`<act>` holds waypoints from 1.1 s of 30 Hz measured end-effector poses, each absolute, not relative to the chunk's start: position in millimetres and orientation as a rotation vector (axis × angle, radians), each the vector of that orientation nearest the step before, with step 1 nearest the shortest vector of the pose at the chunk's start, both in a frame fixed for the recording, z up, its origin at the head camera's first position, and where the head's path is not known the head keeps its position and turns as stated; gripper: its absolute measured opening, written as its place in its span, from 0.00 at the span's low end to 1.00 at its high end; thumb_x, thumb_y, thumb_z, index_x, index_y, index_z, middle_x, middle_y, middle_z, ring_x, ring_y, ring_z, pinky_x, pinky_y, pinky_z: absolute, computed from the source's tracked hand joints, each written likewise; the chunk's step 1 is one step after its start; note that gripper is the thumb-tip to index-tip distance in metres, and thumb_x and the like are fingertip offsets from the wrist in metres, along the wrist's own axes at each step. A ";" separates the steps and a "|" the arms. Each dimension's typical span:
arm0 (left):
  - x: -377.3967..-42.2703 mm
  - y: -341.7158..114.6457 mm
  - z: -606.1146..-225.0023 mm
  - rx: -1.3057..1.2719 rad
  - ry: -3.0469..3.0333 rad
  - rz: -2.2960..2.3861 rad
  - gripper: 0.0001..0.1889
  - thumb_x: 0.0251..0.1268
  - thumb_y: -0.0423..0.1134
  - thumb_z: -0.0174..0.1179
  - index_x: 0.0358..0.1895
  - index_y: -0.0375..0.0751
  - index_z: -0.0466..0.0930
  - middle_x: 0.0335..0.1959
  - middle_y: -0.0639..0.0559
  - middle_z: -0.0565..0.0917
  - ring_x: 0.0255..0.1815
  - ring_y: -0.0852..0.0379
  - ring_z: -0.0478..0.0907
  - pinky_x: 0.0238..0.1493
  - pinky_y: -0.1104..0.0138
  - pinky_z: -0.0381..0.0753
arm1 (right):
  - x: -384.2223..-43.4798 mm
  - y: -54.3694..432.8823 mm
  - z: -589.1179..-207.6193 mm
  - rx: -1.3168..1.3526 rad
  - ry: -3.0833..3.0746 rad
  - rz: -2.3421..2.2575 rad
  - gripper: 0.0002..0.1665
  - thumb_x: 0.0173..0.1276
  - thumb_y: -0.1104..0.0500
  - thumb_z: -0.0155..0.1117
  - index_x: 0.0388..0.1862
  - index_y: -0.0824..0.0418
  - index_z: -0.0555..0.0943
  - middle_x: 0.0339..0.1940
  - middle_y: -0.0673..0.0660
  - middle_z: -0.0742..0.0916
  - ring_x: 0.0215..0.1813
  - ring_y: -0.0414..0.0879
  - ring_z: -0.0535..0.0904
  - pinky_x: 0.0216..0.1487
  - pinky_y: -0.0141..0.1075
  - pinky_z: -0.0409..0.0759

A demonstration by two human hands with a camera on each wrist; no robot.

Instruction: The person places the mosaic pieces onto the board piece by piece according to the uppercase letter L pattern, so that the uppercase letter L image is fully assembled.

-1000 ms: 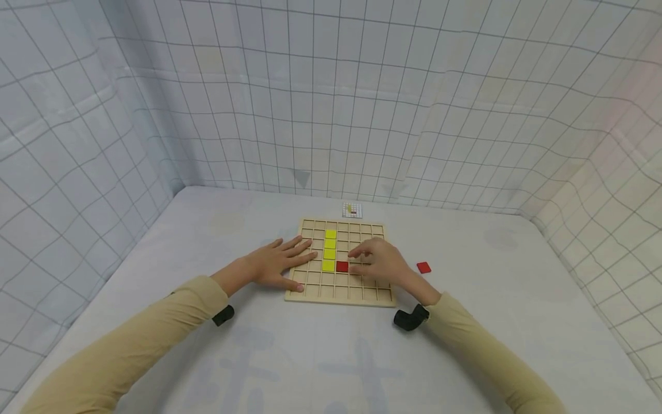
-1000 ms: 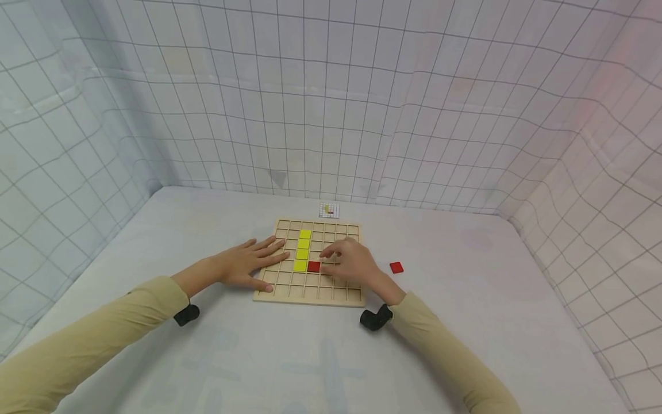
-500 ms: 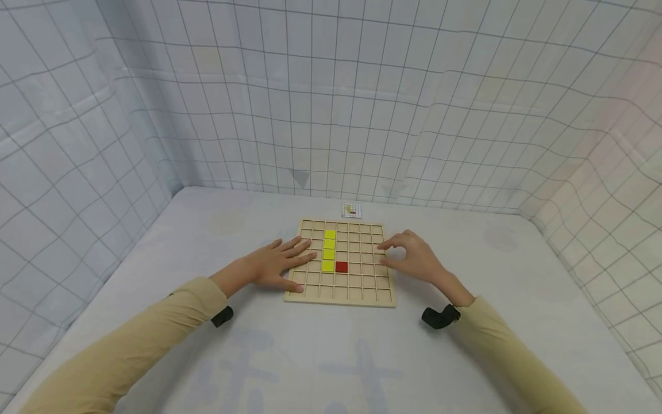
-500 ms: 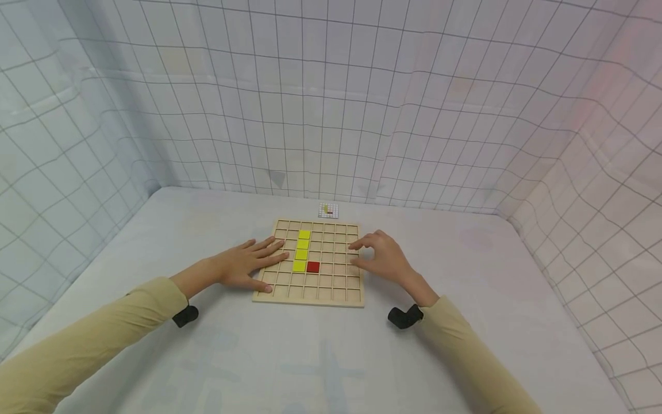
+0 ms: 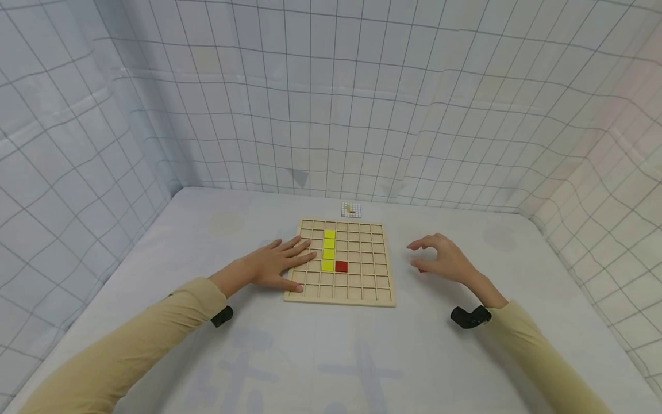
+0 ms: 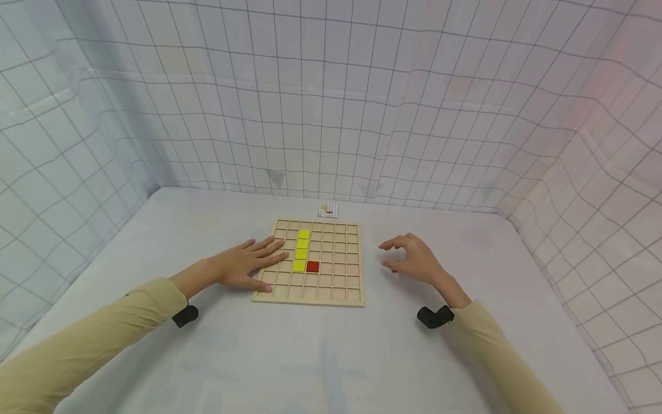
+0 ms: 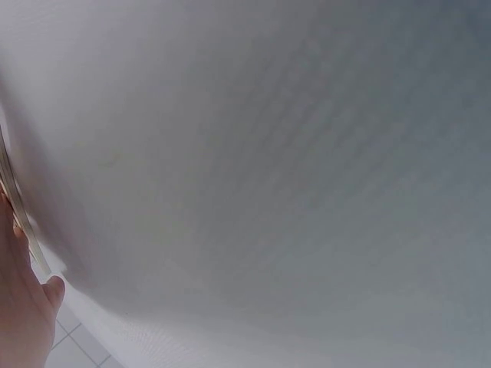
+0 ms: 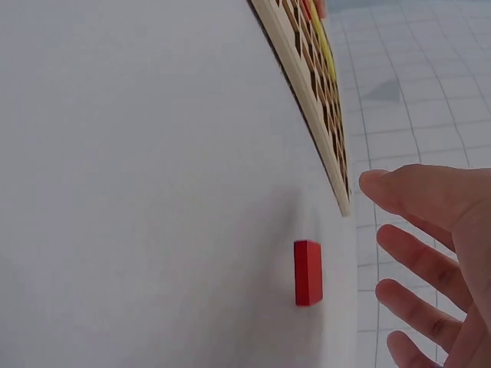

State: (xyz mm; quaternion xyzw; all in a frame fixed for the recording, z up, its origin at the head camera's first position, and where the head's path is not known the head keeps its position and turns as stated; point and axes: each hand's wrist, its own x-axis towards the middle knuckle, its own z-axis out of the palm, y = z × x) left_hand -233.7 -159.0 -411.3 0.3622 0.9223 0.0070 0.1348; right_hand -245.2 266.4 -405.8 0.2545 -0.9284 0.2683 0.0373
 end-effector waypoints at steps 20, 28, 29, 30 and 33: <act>-234.7 -158.1 -409.2 1.034 2.663 0.005 0.47 0.60 0.74 0.46 0.78 0.58 0.43 0.80 0.50 0.39 0.80 0.45 0.32 0.74 0.40 0.42 | -242.7 296.2 -415.5 0.807 -2.967 0.779 0.21 0.56 0.63 0.73 0.50 0.62 0.84 0.48 0.57 0.87 0.49 0.51 0.76 0.51 0.48 0.75; -233.9 -157.7 -408.4 1.027 2.658 0.005 0.47 0.61 0.73 0.46 0.78 0.58 0.43 0.80 0.50 0.39 0.80 0.45 0.32 0.74 0.40 0.42 | -241.8 295.1 -420.0 0.756 -2.969 0.743 0.19 0.55 0.62 0.74 0.48 0.60 0.86 0.44 0.54 0.88 0.46 0.48 0.76 0.47 0.41 0.76; -233.8 -157.7 -408.4 1.025 2.657 0.006 0.46 0.61 0.73 0.46 0.78 0.58 0.43 0.80 0.50 0.39 0.80 0.45 0.32 0.74 0.40 0.42 | -241.6 295.2 -420.5 0.754 -2.969 0.739 0.19 0.55 0.61 0.74 0.48 0.60 0.86 0.44 0.54 0.88 0.46 0.48 0.76 0.46 0.41 0.76; -233.6 -157.6 -408.5 1.023 2.657 0.008 0.46 0.61 0.73 0.46 0.78 0.58 0.43 0.80 0.50 0.39 0.80 0.45 0.32 0.74 0.40 0.42 | -241.4 295.4 -420.7 0.749 -2.971 0.733 0.18 0.55 0.61 0.74 0.47 0.60 0.86 0.43 0.54 0.88 0.45 0.48 0.76 0.47 0.41 0.76; -233.4 -157.4 -409.0 1.022 2.657 0.008 0.46 0.61 0.74 0.46 0.78 0.58 0.43 0.80 0.50 0.39 0.80 0.45 0.32 0.74 0.40 0.42 | -240.9 295.8 -421.0 0.747 -2.969 0.707 0.16 0.55 0.60 0.74 0.44 0.59 0.87 0.41 0.53 0.88 0.45 0.48 0.76 0.47 0.42 0.75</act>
